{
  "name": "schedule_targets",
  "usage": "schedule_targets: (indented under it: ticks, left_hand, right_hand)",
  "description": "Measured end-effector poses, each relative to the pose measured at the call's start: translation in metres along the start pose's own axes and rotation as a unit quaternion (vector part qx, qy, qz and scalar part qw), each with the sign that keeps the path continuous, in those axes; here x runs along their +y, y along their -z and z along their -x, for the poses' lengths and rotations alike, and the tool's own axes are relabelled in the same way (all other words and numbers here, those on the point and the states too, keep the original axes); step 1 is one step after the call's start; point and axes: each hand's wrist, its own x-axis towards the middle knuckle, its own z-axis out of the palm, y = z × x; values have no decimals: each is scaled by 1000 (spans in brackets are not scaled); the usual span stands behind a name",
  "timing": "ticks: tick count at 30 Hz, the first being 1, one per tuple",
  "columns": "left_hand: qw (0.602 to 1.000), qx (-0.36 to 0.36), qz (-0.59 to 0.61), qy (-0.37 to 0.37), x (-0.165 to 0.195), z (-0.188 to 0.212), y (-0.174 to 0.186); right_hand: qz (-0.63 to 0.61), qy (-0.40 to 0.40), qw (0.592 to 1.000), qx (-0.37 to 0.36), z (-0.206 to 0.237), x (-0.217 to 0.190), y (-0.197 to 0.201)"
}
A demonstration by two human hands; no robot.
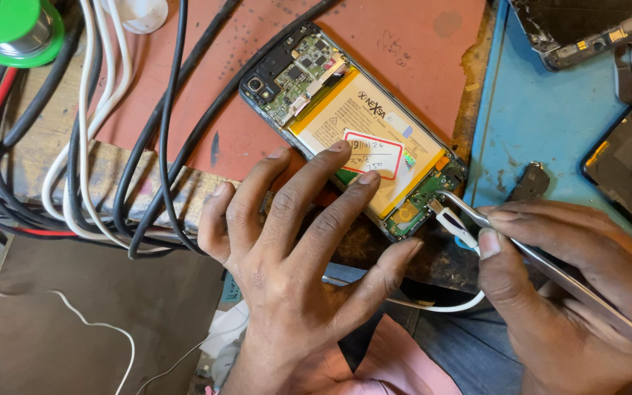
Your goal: The person uses a white pen-like tool to probe and scrape around the charging port area of a disassembled mobile phone. They then use tweezers to adjust a small component near the port while the phone remains connected to a white charging cable.
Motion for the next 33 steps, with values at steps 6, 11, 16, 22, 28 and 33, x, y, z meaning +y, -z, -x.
schedule_targets:
  ticks: [6,11,16,22,28,33]
  left_hand:
    - [1000,-2,-1,-1,0,0,0]
    - [1000,5,0,-5,-1,0,-1]
    - [1000,6,-4,-5,-1,0,-1]
    - [1000,1,-5,-1,0,1,0]
    - [1000,2,-3,-3,0,0,-1]
    - [1000,4,0,-4,0,0,-1]
  right_hand:
    - [8,19,1000,16,-2,3,-4]
    - [13,-4,999,30,-3,1,-4]
    - [32,-40,999,-7,-9,-12,-3]
    - [29,34,998,-35,-16,-19,-6]
    - [37,34,998,-42,-12,-12,-1]
    - [31,35,998,-51,-10,-5,5]
